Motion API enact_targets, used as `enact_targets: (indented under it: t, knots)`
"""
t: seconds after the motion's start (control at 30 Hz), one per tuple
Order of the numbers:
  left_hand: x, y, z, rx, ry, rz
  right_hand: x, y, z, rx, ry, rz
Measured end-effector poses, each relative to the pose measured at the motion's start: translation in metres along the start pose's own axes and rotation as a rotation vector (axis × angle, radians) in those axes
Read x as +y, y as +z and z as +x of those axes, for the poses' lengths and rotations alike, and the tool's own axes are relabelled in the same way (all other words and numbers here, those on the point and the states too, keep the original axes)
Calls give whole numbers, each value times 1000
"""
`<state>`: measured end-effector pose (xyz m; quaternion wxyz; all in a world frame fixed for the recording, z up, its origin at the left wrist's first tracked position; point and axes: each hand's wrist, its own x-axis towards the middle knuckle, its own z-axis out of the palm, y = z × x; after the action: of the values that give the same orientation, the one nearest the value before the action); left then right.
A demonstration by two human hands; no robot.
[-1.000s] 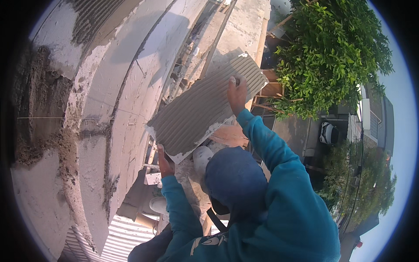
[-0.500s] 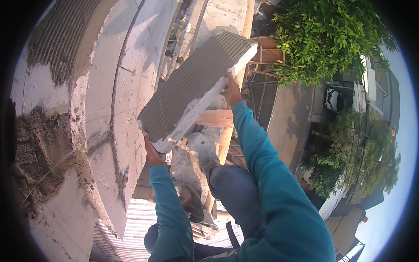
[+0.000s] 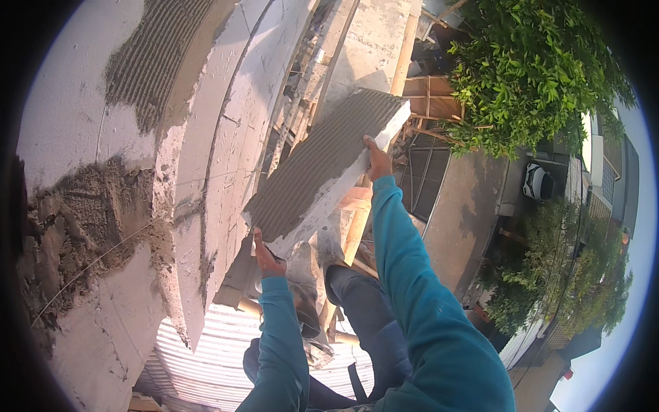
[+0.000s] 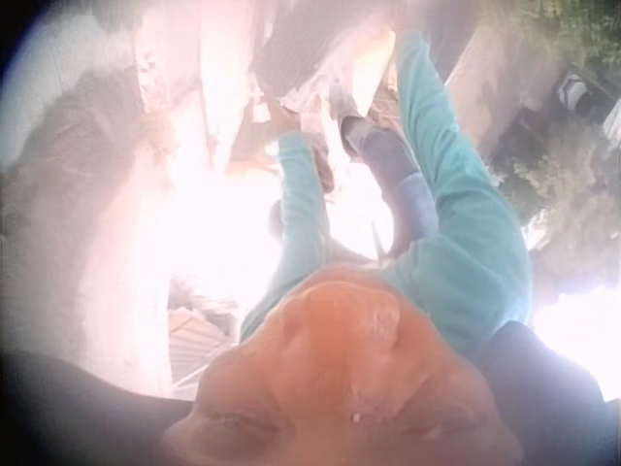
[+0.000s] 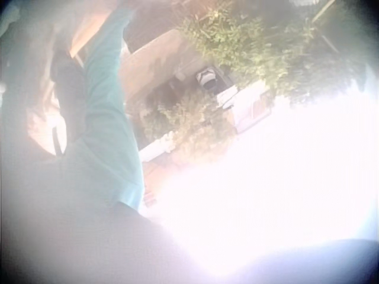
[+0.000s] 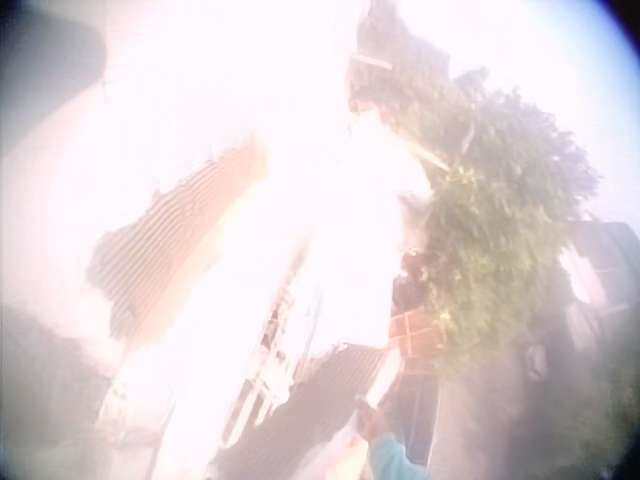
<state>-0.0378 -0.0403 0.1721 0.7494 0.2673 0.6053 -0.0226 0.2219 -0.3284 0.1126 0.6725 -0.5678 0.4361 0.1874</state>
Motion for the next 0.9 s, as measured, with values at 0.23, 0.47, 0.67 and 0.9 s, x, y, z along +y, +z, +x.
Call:
enact_targets:
  t: [0.23,0.47,0.67,0.9]
  knots:
    - [68,-40,-153,8,3,-68,40,-7,-128,161,1,20]
    - [97,-105,-274,50,81,-38,37,0,-263,191,84,-120]
    - [72,-192,-345,157,718,866,21,22,-354,156,31,-260]
    - [65,-235,-408,278,590,691,-5,56,-422,89,-8,-368]
